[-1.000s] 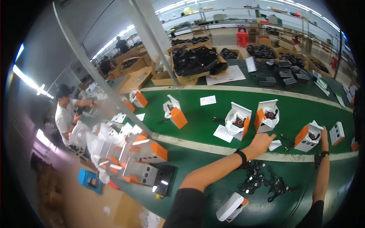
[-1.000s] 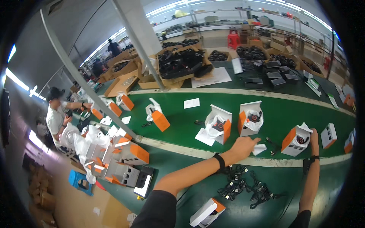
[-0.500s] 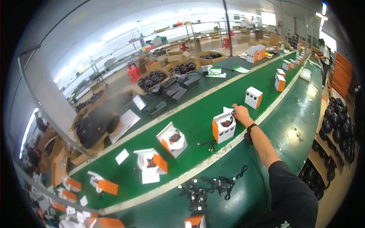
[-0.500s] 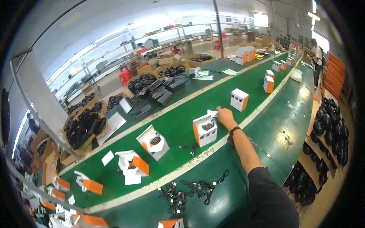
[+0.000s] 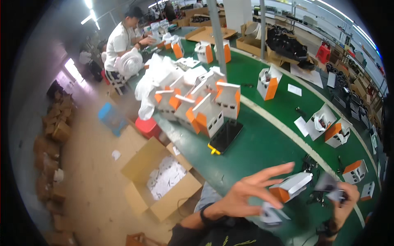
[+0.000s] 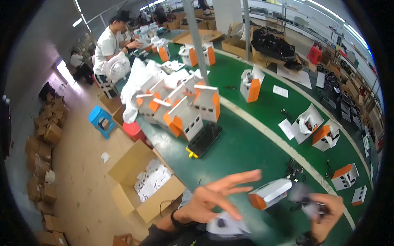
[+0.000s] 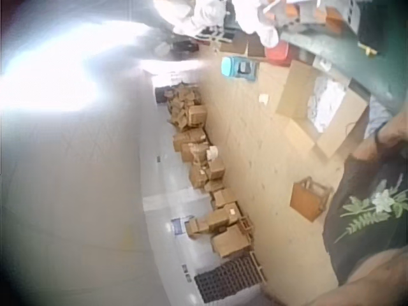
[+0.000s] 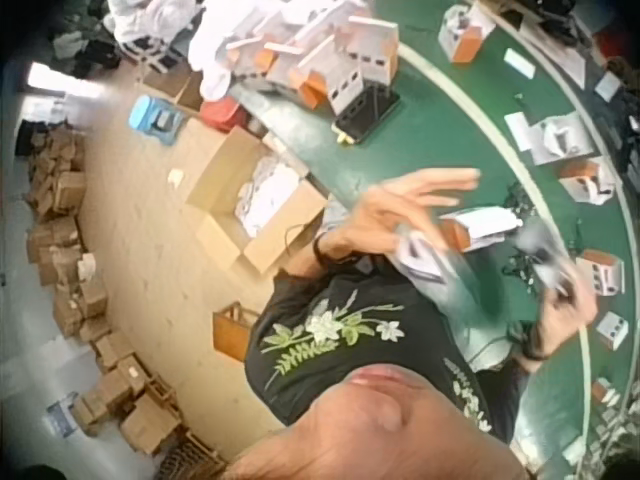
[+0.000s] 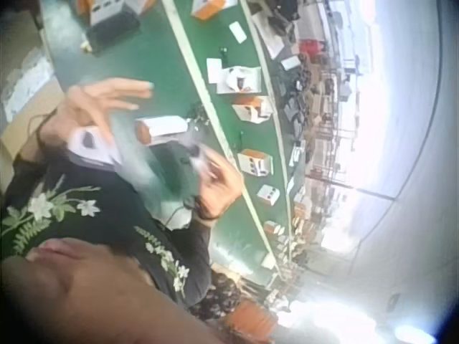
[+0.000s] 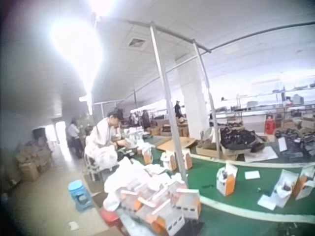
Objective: Packing small electronic devices and accessories into retail boxes on a production line.
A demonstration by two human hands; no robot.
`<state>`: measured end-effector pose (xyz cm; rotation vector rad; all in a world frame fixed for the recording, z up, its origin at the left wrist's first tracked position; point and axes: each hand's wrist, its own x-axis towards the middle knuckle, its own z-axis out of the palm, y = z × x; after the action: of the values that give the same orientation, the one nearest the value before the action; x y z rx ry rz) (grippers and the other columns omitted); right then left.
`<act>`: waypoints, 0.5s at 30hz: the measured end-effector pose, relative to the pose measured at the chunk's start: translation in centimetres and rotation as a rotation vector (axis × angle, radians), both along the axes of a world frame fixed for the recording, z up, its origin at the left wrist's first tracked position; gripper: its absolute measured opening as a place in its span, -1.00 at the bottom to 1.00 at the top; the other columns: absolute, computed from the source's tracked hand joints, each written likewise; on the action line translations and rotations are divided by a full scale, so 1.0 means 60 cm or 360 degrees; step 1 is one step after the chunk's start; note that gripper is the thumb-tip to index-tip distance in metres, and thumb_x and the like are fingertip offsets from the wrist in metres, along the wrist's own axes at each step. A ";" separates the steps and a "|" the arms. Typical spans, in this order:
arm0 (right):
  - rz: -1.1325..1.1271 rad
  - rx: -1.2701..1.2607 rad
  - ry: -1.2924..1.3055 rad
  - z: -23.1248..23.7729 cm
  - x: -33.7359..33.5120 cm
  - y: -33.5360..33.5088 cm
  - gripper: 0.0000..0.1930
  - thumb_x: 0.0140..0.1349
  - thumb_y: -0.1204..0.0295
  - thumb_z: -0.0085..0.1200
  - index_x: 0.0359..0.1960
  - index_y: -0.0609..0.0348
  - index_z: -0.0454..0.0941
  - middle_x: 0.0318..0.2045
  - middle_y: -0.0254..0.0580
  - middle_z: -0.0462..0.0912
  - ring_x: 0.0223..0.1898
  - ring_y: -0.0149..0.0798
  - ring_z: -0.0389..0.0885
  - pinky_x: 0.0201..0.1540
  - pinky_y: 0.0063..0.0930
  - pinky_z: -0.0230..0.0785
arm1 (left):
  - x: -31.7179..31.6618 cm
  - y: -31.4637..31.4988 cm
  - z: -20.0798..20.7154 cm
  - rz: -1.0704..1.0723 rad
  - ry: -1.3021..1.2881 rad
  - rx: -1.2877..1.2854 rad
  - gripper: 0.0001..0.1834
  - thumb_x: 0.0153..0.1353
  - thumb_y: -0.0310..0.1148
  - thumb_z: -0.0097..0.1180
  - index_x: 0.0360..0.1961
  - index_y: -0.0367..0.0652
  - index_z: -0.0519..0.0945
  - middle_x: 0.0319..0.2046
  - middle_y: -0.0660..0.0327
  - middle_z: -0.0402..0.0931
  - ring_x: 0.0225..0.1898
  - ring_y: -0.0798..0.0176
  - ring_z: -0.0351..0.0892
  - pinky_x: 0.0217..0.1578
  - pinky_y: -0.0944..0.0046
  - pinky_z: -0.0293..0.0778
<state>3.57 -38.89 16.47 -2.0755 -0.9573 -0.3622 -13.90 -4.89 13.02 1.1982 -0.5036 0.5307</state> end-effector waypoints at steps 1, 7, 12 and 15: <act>0.0264 0.0018 0.0122 0.038 -0.045 0.113 -0.73 0.17 0.31 0.40 -0.16 0.20 0.85 -0.34 -0.15 0.82 -0.36 -0.30 0.72 -0.23 -0.42 0.49 | -0.011 -0.007 -0.001 0.0026 0.0016 0.0038 -0.70 0.17 -0.53 0.51 -0.04 -0.20 0.86 0.55 -0.28 0.30 0.47 -0.29 0.47 0.36 -0.19 0.48; 0.1218 -0.0243 0.0311 0.012 -0.114 0.294 -0.72 0.32 0.44 0.40 0.01 0.32 0.79 -0.17 0.10 0.86 -0.30 -0.21 0.89 -0.19 -0.47 0.72 | -0.140 0.050 -0.111 0.1108 0.0107 -0.0119 -0.92 0.25 -0.53 0.44 -0.24 -0.22 0.79 -0.13 -0.05 0.80 -0.13 0.01 0.77 -0.08 0.03 0.69; 0.0009 0.0056 0.0661 0.016 -0.060 0.142 -0.78 0.38 0.38 0.29 -0.10 0.30 0.77 -0.43 -0.41 0.63 -0.48 -0.56 0.49 -0.43 -0.66 0.20 | -0.319 0.285 -0.483 0.2520 0.0980 -0.1059 -0.77 0.44 -0.44 0.37 0.05 -0.28 0.68 -0.07 0.20 0.76 -0.11 0.41 0.73 -0.13 0.38 0.59; -0.0001 0.0446 0.0908 0.009 -0.017 0.061 -0.66 0.37 0.32 0.23 0.05 0.31 0.71 -0.47 -0.55 0.37 -0.50 -0.62 0.23 -0.44 -0.60 0.02 | -0.585 0.457 -0.678 0.2780 0.1101 -0.0271 -0.71 0.41 -0.41 0.30 0.07 -0.35 0.68 0.01 -0.02 0.76 -0.09 0.16 0.78 -0.19 0.17 0.68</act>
<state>2.56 -35.25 17.02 -1.7727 -0.5262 0.0967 -49.00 22.51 -27.64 1.3158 1.3353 1.4564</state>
